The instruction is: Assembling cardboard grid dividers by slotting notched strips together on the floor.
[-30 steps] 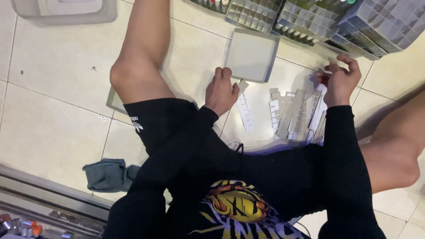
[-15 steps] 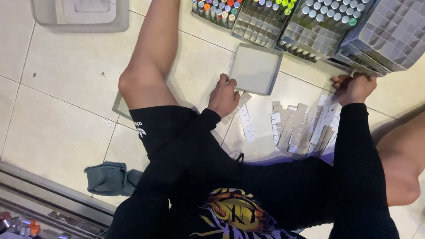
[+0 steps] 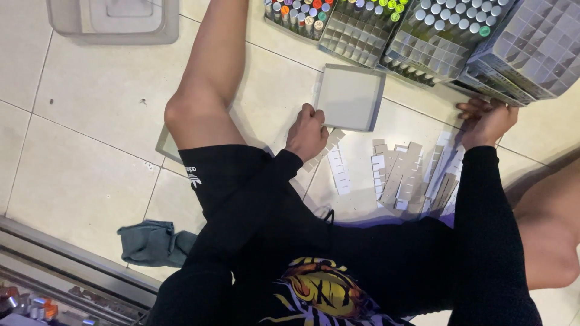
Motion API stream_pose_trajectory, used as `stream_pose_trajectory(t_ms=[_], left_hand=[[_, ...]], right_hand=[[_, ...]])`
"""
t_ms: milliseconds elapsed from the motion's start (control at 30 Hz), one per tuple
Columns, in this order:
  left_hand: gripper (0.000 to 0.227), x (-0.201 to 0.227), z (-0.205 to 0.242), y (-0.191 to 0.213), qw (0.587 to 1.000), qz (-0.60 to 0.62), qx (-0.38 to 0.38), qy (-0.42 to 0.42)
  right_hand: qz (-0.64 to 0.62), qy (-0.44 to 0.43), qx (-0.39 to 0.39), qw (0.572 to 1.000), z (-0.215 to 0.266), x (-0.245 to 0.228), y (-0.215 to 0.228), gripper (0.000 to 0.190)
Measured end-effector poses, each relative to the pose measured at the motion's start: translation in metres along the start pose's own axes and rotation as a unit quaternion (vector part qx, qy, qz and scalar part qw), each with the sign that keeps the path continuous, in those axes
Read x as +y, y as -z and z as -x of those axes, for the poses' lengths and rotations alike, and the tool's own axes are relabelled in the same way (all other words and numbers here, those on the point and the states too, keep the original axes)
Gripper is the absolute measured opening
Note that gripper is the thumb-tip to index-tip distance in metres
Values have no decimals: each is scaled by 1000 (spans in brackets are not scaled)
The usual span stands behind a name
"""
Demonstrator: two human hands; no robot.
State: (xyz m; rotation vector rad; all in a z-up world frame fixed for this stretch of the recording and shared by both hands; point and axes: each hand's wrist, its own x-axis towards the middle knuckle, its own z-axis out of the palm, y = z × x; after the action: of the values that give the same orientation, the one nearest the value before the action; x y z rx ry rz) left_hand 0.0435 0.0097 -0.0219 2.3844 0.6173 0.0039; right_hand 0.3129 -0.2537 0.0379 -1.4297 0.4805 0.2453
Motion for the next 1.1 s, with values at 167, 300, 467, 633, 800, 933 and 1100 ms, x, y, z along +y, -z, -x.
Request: stream_pose_trajectory(t_ms=[167,300,467,633,800,933,1100], left_hand=[[9,-2,0,-3,1000,0,8,-6],[10,-1,0,-1,1000,-1,4,6],[10,-3,-1,-4,1000,-3,11,1],[8,-2,-1,-3,1000,10,-2,12],[5,-6,-1,-5,999,30,5,-20],[14,-3,5,0,997,43,-9,-55],[10,-4,8,1,995,-6,-51,-91]], right_hand=[[-60,-28,-44,997,13,-7,1,49],[-51,17,-28,998,-4,4,6,43],[-100,4,-26,995,-21,10,10,47],[-34,48,-25,998,-39,24,15,62],[20,73,-23,997,-38,18,10,31],[-3,83,5,997,-31,12,3,20],[29,116,54,991,-34,22,2,45]])
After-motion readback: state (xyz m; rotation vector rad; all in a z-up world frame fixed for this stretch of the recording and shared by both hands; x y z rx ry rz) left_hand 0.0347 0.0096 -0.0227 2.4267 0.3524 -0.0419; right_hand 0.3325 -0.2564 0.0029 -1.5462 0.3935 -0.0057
